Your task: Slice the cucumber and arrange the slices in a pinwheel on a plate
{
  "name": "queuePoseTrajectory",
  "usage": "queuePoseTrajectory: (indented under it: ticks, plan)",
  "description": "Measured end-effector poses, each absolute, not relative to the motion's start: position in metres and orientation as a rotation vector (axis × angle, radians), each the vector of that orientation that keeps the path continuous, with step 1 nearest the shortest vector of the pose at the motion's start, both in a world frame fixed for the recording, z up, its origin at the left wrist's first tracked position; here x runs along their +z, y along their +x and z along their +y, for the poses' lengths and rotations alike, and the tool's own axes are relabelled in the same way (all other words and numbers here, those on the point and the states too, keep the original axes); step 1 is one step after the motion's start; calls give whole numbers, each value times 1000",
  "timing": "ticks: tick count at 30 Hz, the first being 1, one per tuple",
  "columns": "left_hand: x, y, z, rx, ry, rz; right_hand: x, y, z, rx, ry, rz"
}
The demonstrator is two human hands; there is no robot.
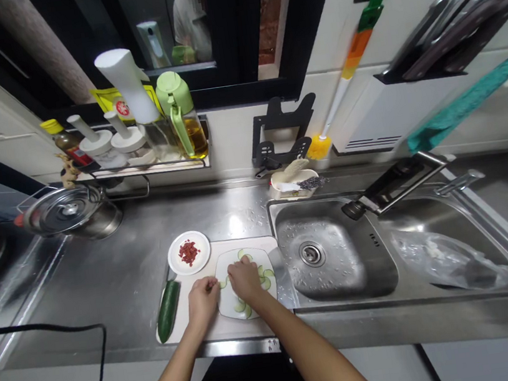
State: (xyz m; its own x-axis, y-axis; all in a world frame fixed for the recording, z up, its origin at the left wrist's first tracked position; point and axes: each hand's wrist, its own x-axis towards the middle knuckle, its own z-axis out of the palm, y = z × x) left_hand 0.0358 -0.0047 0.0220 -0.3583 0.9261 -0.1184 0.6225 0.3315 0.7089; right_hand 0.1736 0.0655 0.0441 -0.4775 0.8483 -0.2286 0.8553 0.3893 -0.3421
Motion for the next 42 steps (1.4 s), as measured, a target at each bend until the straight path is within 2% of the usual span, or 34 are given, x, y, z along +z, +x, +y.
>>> queuePoseTrajectory:
  ticks: [15,22,31,42]
  plan:
    - [21,34,-15,906,1581,2071,41,188,50,-525,1636,2698]
    - [30,46,-31,660,2093,2014,34,199,15,-381,1489,2875]
    - [29,58,-38,461,1993,2053,33,201,8,-362,1464,2811]
    - [28,60,-39,475,1912,2056,37,200,8,-406,1482,2792]
